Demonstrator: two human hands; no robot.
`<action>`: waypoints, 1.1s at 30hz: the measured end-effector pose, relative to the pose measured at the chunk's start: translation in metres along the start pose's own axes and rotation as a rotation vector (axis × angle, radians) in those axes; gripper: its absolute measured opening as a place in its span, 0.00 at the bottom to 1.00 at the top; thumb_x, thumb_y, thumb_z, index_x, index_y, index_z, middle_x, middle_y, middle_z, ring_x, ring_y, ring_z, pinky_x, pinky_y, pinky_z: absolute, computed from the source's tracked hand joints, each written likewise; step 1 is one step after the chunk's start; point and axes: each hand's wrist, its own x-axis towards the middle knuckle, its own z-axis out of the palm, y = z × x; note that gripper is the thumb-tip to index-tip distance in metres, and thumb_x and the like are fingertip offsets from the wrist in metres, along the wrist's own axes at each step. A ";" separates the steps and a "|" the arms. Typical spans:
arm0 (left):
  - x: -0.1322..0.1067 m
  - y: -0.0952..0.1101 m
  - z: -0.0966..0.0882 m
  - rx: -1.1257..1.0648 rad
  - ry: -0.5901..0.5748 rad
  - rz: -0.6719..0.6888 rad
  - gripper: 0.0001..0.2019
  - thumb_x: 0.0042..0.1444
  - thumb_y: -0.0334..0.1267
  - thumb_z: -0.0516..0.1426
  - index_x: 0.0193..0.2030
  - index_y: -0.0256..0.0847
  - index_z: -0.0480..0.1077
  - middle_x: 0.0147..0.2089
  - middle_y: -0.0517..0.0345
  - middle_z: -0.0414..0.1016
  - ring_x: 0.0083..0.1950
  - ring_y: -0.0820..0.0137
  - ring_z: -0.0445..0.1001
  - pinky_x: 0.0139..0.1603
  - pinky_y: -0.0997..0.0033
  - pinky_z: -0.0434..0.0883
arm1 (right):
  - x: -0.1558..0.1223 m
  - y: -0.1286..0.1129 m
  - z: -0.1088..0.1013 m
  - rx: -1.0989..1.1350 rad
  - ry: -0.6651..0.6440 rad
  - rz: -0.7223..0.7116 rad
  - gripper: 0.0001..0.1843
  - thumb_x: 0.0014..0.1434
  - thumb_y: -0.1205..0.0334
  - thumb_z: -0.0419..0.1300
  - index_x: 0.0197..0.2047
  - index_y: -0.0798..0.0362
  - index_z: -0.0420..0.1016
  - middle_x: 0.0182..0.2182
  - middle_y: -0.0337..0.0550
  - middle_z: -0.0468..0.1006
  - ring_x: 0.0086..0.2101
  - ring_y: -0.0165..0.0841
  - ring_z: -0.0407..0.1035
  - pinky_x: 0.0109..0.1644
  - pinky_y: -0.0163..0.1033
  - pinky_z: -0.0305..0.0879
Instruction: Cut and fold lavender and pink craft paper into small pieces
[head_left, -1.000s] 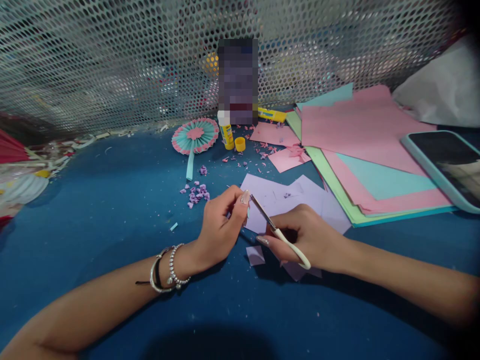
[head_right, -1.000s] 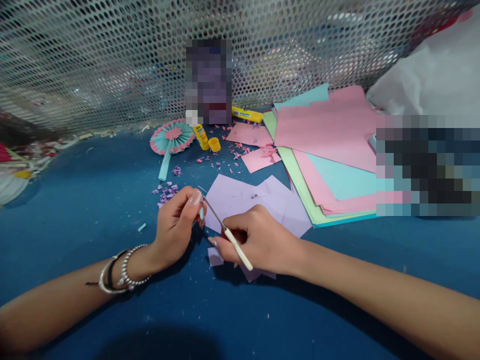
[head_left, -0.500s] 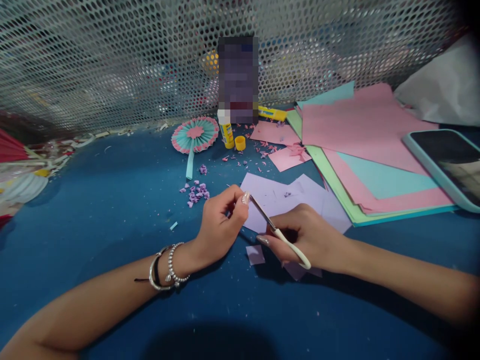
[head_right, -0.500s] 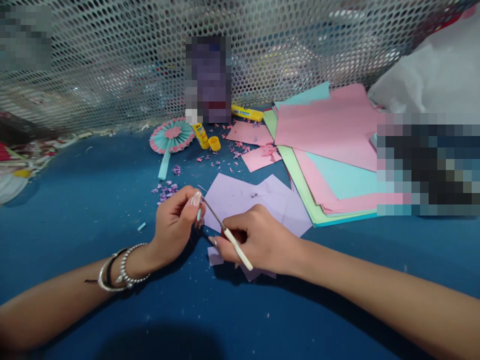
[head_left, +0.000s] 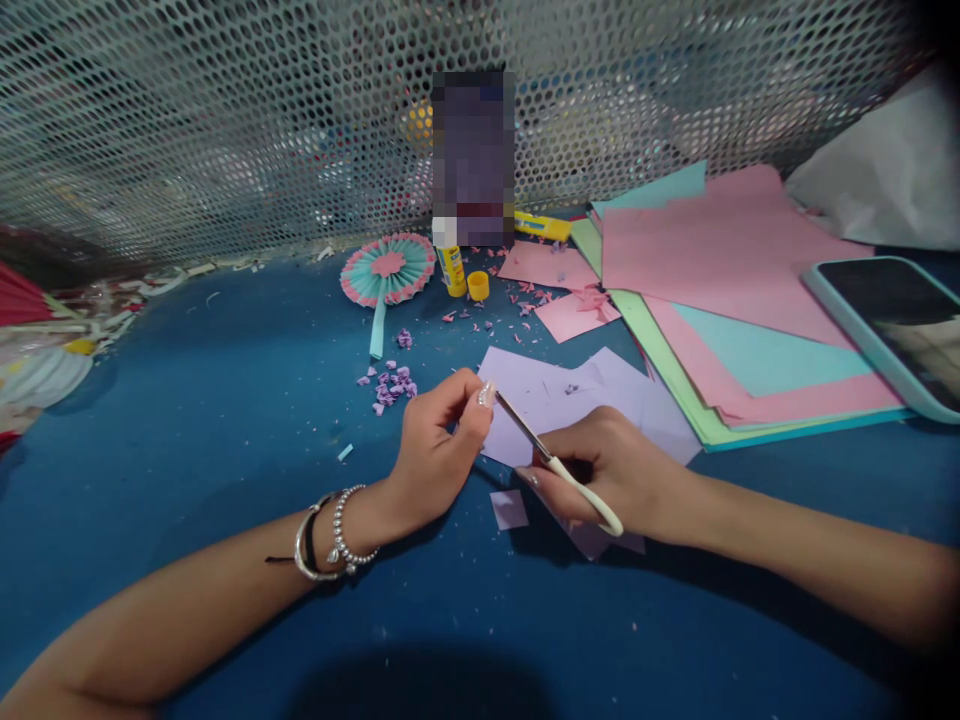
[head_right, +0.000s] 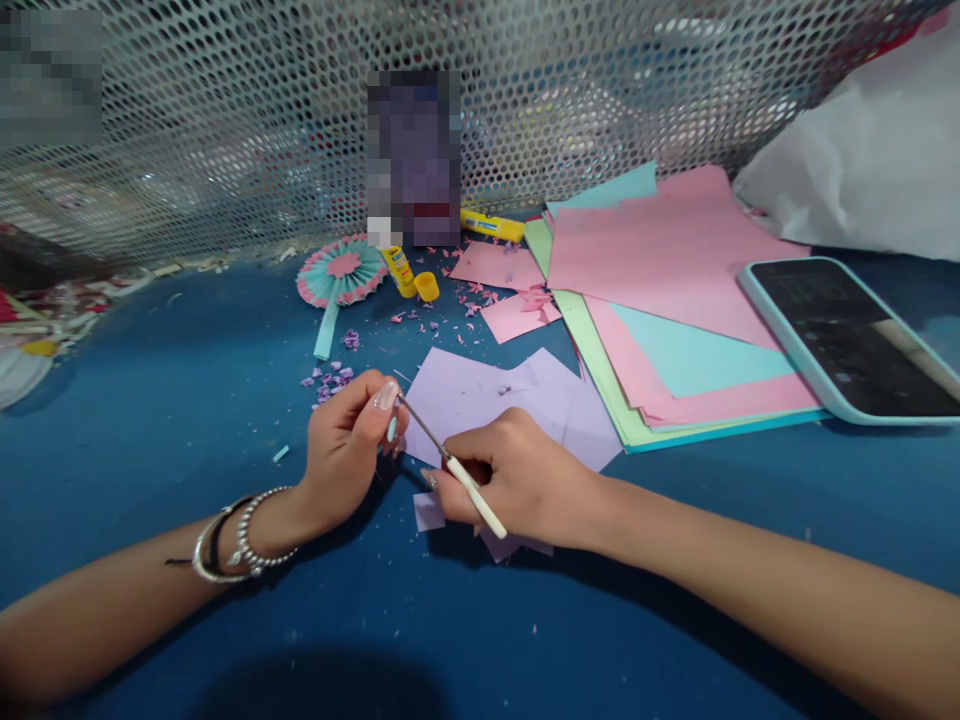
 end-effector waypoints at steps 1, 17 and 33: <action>0.000 0.000 0.000 -0.005 0.001 -0.005 0.16 0.62 0.40 0.49 0.22 0.40 0.57 0.20 0.65 0.57 0.20 0.78 0.57 0.20 0.76 0.59 | 0.000 0.000 0.000 -0.006 0.002 -0.003 0.17 0.53 0.62 0.54 0.15 0.56 0.61 0.10 0.30 0.57 0.15 0.19 0.46 0.16 0.27 0.44; -0.001 0.001 0.000 -0.106 -0.003 0.016 0.16 0.62 0.40 0.48 0.23 0.40 0.57 0.20 0.65 0.57 0.20 0.78 0.56 0.21 0.74 0.58 | -0.002 -0.004 -0.005 0.228 -0.101 0.104 0.17 0.54 0.58 0.57 0.18 0.56 0.63 0.12 0.35 0.68 0.14 0.22 0.62 0.16 0.26 0.52; -0.001 0.001 0.000 -0.106 -0.030 0.027 0.16 0.62 0.39 0.48 0.22 0.39 0.57 0.19 0.65 0.57 0.21 0.79 0.56 0.21 0.75 0.58 | -0.001 -0.006 -0.009 0.208 -0.173 0.101 0.16 0.53 0.59 0.58 0.18 0.56 0.63 0.11 0.36 0.67 0.14 0.22 0.59 0.17 0.26 0.52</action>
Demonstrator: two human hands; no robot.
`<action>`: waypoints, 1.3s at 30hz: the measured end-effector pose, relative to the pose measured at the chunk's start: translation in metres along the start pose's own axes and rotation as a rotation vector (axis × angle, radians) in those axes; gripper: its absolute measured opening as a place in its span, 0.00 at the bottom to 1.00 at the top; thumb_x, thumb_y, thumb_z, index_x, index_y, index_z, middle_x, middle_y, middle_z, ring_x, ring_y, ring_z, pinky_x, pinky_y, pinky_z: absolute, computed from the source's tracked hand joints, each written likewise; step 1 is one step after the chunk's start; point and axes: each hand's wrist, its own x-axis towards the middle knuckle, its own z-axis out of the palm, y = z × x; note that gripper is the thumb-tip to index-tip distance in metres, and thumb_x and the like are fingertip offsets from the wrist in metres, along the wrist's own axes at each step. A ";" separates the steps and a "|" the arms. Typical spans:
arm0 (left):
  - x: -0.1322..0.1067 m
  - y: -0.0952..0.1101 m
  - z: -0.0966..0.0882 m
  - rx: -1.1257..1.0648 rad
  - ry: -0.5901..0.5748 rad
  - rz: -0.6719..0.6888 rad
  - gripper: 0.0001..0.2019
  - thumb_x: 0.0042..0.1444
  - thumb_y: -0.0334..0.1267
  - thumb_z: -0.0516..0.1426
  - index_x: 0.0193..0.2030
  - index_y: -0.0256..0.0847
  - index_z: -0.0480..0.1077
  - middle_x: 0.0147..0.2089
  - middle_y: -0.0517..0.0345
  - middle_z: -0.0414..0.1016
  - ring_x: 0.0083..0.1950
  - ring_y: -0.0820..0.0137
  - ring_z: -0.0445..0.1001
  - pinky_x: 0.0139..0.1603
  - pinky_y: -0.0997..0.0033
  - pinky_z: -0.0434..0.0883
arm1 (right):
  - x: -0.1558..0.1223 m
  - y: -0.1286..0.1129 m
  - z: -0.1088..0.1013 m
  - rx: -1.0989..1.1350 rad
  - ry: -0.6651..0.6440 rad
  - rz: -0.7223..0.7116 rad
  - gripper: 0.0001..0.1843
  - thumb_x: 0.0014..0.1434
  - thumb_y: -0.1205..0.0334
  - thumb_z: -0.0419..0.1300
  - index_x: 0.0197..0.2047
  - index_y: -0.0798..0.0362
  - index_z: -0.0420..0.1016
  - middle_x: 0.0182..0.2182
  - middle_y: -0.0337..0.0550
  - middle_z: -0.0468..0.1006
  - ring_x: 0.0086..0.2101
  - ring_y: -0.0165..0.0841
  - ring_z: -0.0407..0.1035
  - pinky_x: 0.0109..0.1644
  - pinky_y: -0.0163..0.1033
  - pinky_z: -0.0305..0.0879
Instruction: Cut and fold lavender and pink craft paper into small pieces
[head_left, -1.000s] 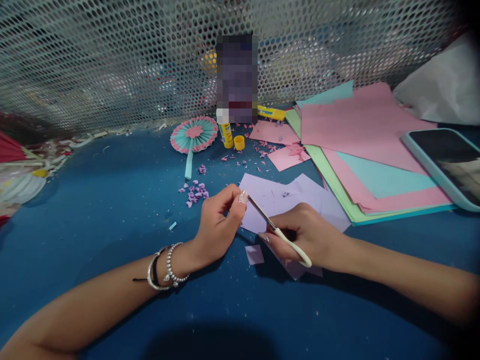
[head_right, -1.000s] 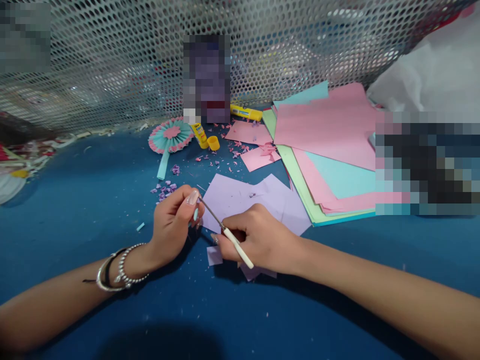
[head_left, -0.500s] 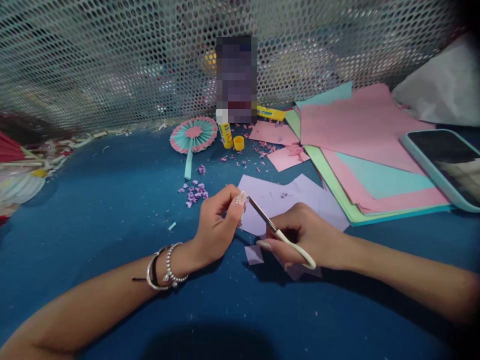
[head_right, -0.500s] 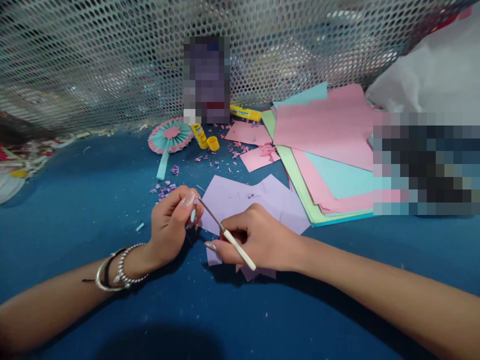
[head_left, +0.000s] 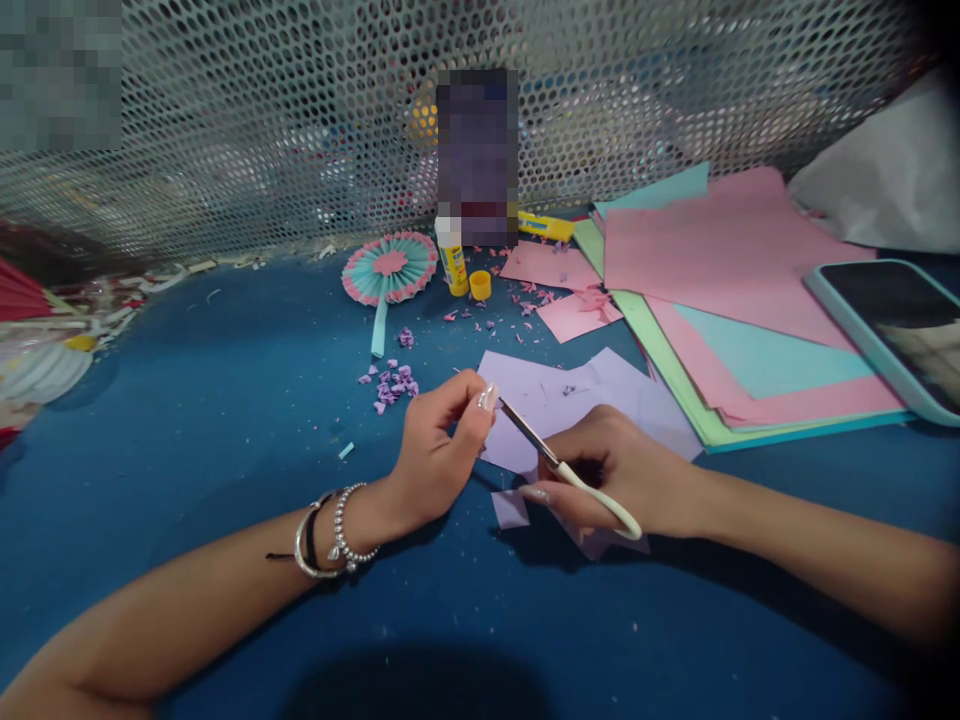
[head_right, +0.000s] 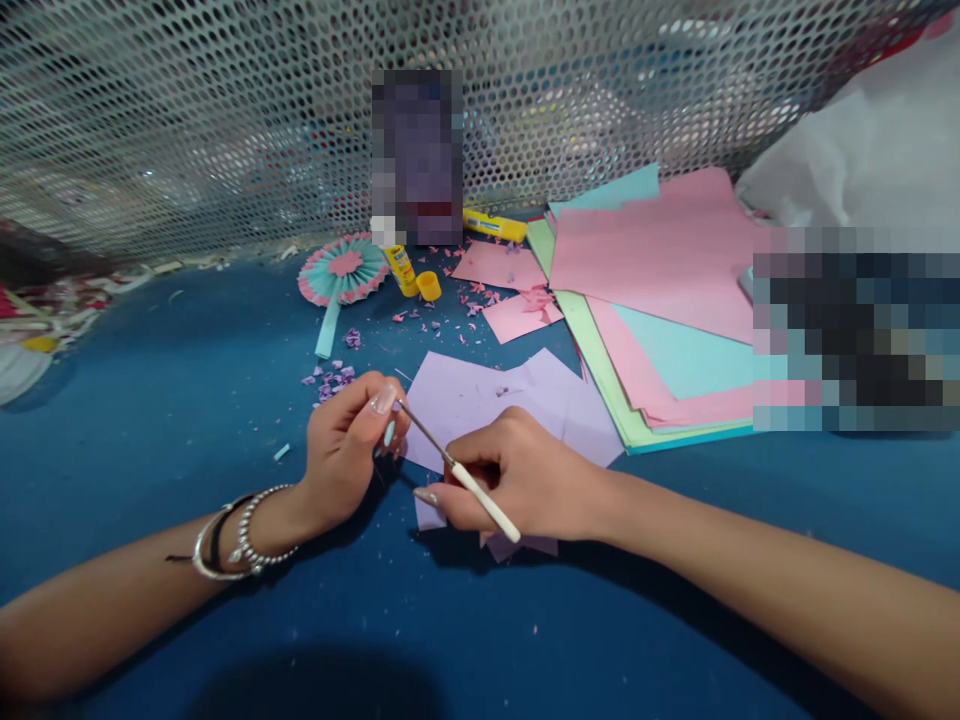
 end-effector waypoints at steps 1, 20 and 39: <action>0.000 0.000 0.000 -0.002 -0.001 -0.002 0.16 0.62 0.39 0.48 0.22 0.39 0.57 0.20 0.65 0.57 0.21 0.79 0.56 0.21 0.75 0.57 | 0.000 0.001 0.000 -0.011 0.008 -0.012 0.17 0.54 0.58 0.57 0.18 0.56 0.63 0.11 0.36 0.67 0.14 0.21 0.58 0.17 0.27 0.51; 0.000 0.000 0.000 -0.044 -0.007 -0.048 0.15 0.62 0.39 0.49 0.23 0.39 0.58 0.20 0.65 0.57 0.20 0.78 0.56 0.20 0.73 0.56 | 0.000 0.005 0.002 -0.108 0.055 -0.088 0.15 0.50 0.62 0.58 0.16 0.58 0.64 0.11 0.31 0.57 0.15 0.19 0.47 0.16 0.26 0.46; -0.001 0.001 0.000 0.079 0.019 -0.051 0.16 0.63 0.42 0.47 0.25 0.40 0.59 0.19 0.65 0.56 0.20 0.78 0.56 0.20 0.75 0.59 | 0.001 0.008 0.005 -0.064 0.077 -0.062 0.18 0.53 0.58 0.57 0.17 0.56 0.63 0.10 0.33 0.63 0.14 0.20 0.56 0.16 0.26 0.49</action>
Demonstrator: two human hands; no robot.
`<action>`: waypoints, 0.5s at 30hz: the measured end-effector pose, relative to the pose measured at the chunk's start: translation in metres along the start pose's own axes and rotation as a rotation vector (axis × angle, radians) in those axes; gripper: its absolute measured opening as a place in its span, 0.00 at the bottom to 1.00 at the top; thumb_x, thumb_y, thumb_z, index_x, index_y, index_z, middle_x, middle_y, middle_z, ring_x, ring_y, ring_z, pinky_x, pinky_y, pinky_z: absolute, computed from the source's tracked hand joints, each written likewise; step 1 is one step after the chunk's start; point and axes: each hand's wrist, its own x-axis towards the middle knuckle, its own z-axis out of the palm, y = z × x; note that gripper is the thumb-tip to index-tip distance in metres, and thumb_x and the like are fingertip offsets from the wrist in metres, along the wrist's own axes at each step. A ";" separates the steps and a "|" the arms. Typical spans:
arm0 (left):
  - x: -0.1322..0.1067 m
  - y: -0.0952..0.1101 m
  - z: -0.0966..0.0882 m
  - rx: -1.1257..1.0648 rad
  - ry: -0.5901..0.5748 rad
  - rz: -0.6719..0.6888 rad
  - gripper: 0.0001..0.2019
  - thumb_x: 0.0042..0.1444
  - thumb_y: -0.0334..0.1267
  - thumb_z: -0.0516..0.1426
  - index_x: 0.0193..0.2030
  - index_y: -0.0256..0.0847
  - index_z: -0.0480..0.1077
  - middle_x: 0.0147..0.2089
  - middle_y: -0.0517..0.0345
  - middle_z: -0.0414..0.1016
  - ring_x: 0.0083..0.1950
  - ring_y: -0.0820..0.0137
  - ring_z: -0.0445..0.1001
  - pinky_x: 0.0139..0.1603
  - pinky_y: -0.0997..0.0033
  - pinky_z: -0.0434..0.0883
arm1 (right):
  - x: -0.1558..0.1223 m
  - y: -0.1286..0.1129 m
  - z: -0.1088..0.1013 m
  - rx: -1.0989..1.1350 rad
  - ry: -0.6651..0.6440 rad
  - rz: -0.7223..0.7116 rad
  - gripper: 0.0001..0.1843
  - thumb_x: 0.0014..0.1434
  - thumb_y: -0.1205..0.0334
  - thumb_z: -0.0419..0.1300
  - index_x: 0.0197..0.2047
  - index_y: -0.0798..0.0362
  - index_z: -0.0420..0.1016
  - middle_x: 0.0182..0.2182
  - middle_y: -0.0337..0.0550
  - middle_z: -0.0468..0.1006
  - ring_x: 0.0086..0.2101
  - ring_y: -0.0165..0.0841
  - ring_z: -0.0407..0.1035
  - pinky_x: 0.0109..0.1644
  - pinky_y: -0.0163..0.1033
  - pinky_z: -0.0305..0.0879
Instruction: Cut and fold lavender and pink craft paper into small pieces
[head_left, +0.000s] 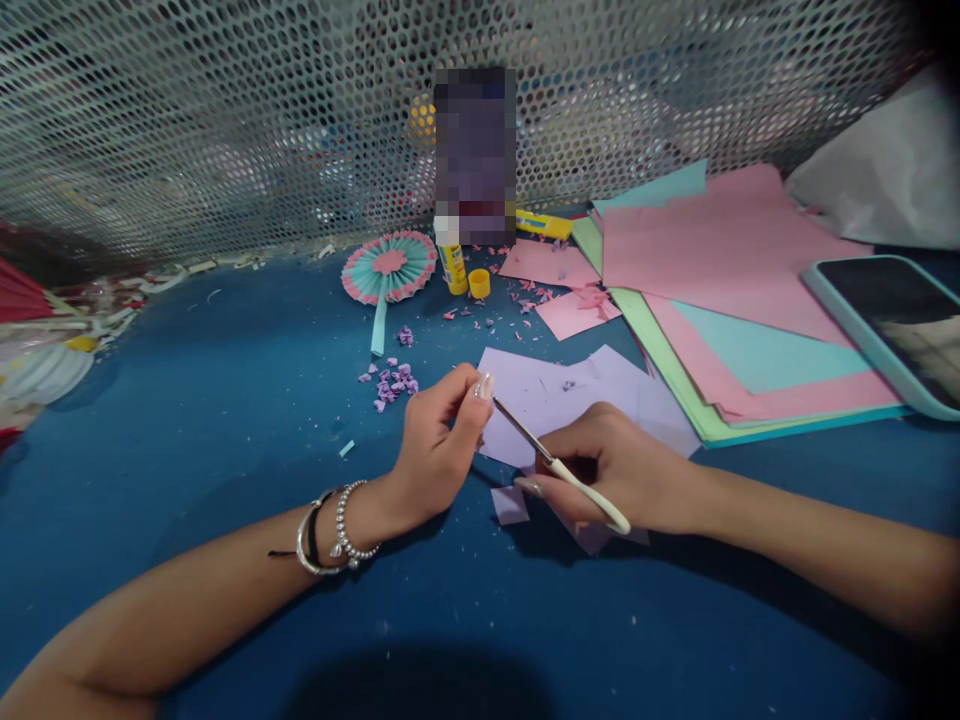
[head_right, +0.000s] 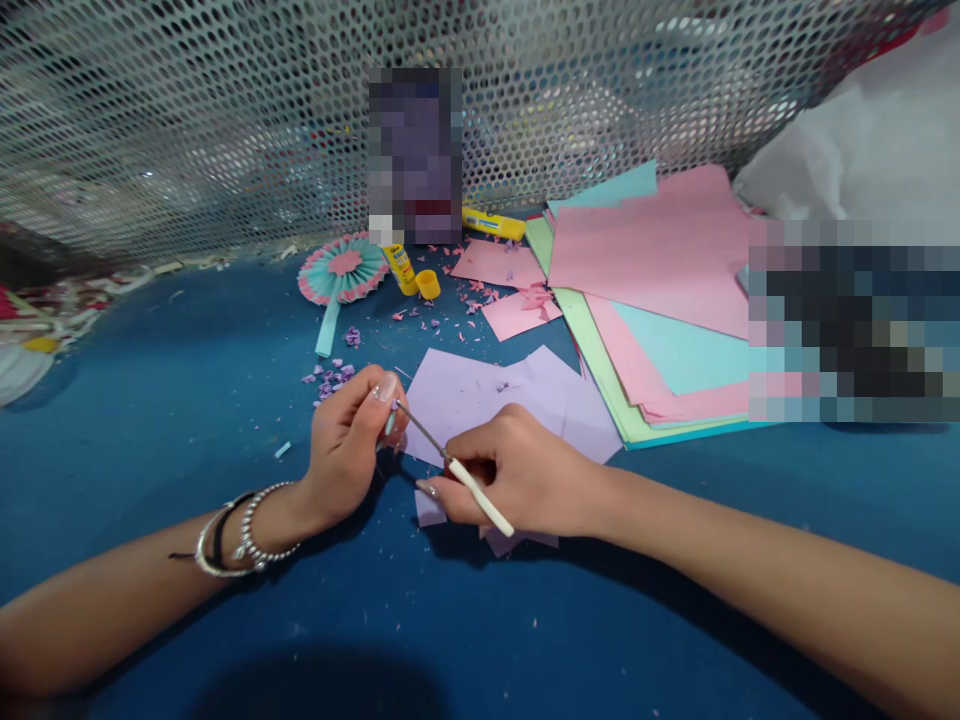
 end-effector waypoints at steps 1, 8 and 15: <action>0.000 0.000 0.000 0.006 0.003 0.000 0.16 0.63 0.42 0.47 0.25 0.40 0.59 0.19 0.65 0.57 0.20 0.78 0.56 0.20 0.75 0.59 | 0.000 0.001 0.000 0.001 0.007 -0.002 0.18 0.54 0.58 0.56 0.17 0.56 0.63 0.10 0.33 0.63 0.13 0.20 0.56 0.16 0.26 0.49; 0.000 -0.001 0.001 -0.009 0.003 -0.031 0.15 0.63 0.42 0.46 0.26 0.40 0.58 0.20 0.65 0.57 0.20 0.79 0.57 0.20 0.75 0.59 | 0.000 0.002 0.001 -0.035 0.021 -0.018 0.19 0.56 0.57 0.55 0.17 0.56 0.63 0.11 0.34 0.67 0.13 0.20 0.57 0.16 0.26 0.49; -0.001 -0.001 0.001 0.051 -0.009 -0.019 0.15 0.64 0.42 0.45 0.27 0.40 0.58 0.21 0.64 0.58 0.21 0.78 0.58 0.21 0.75 0.59 | 0.000 -0.001 0.001 0.014 -0.021 0.044 0.18 0.56 0.56 0.55 0.19 0.56 0.63 0.12 0.36 0.69 0.14 0.23 0.65 0.15 0.26 0.53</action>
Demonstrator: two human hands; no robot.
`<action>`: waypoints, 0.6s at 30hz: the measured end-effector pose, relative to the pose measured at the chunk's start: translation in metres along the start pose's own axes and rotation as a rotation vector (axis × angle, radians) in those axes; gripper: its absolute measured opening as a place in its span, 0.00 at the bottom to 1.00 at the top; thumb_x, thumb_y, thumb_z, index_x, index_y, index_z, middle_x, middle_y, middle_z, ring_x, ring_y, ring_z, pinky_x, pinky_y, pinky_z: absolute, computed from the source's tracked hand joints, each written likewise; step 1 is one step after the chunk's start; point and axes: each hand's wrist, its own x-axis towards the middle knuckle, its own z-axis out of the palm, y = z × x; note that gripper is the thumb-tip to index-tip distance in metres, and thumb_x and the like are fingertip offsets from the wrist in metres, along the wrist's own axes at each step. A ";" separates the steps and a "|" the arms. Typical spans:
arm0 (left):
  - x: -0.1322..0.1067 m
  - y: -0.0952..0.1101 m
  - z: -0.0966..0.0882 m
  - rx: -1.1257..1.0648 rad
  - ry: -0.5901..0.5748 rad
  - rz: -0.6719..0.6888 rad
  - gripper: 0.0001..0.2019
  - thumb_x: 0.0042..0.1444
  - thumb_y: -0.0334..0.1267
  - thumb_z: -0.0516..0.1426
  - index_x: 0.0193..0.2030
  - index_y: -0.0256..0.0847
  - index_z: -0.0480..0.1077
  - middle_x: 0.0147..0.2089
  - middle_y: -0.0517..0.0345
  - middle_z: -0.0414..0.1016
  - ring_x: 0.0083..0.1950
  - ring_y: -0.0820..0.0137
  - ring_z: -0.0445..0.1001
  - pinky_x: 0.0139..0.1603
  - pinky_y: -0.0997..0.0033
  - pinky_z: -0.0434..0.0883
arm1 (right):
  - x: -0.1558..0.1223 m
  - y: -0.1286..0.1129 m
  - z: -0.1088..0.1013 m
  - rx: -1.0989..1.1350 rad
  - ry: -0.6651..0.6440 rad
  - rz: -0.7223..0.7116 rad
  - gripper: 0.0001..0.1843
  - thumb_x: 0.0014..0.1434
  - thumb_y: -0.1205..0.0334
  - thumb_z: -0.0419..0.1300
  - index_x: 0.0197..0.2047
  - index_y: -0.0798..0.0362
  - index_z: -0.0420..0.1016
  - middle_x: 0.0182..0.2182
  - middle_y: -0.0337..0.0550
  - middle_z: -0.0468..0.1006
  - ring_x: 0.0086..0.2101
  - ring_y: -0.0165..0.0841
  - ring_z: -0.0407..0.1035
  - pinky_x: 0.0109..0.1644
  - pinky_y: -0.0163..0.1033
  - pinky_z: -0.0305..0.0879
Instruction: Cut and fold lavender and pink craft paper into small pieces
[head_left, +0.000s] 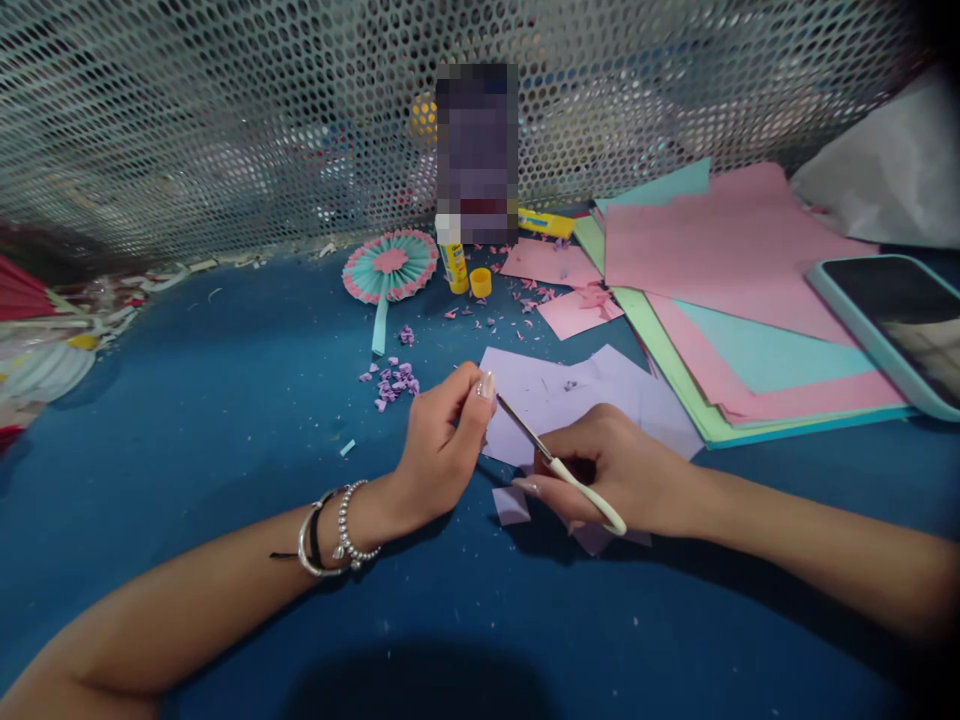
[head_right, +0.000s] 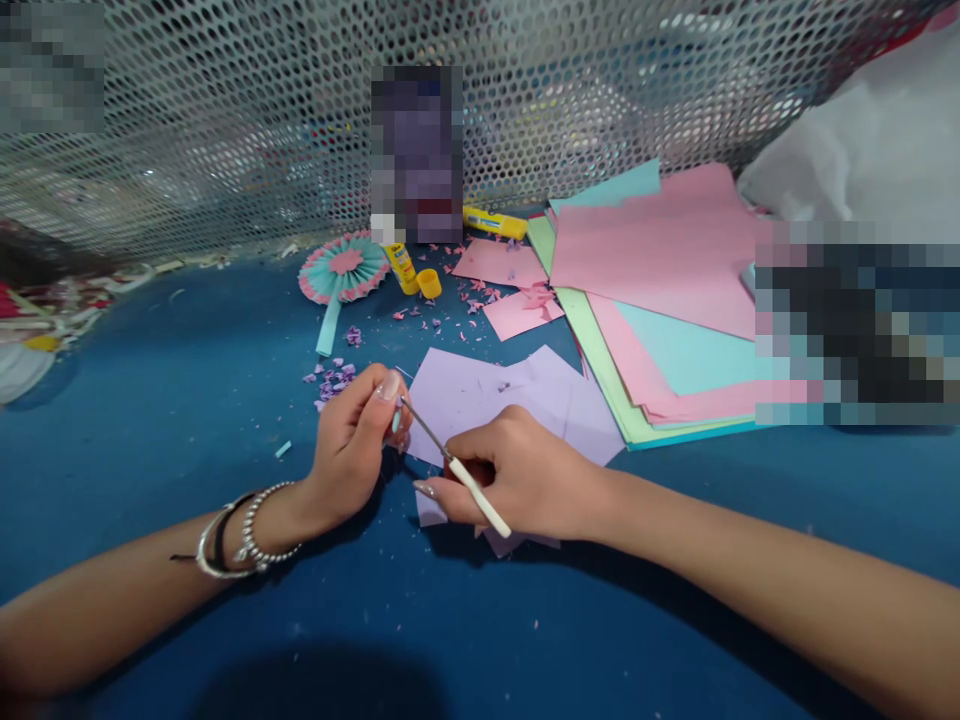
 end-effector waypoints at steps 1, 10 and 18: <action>0.000 0.000 0.000 0.021 0.006 0.003 0.15 0.64 0.43 0.45 0.26 0.40 0.58 0.21 0.63 0.58 0.21 0.78 0.58 0.21 0.74 0.59 | 0.000 0.000 0.000 -0.009 0.004 -0.004 0.18 0.56 0.55 0.55 0.19 0.56 0.63 0.12 0.36 0.69 0.14 0.23 0.65 0.15 0.26 0.53; 0.001 -0.001 0.003 0.152 0.058 0.053 0.15 0.64 0.40 0.45 0.25 0.41 0.55 0.20 0.64 0.56 0.21 0.77 0.55 0.21 0.74 0.56 | 0.003 0.001 0.004 -0.173 0.078 -0.027 0.20 0.56 0.54 0.54 0.17 0.56 0.64 0.11 0.35 0.66 0.14 0.21 0.57 0.17 0.29 0.47; 0.002 -0.003 0.003 0.143 0.053 -0.002 0.15 0.64 0.41 0.44 0.25 0.41 0.54 0.21 0.64 0.56 0.21 0.77 0.56 0.21 0.73 0.56 | 0.004 -0.004 0.007 -0.142 0.123 0.029 0.17 0.54 0.60 0.55 0.17 0.56 0.62 0.12 0.35 0.69 0.13 0.20 0.58 0.18 0.27 0.51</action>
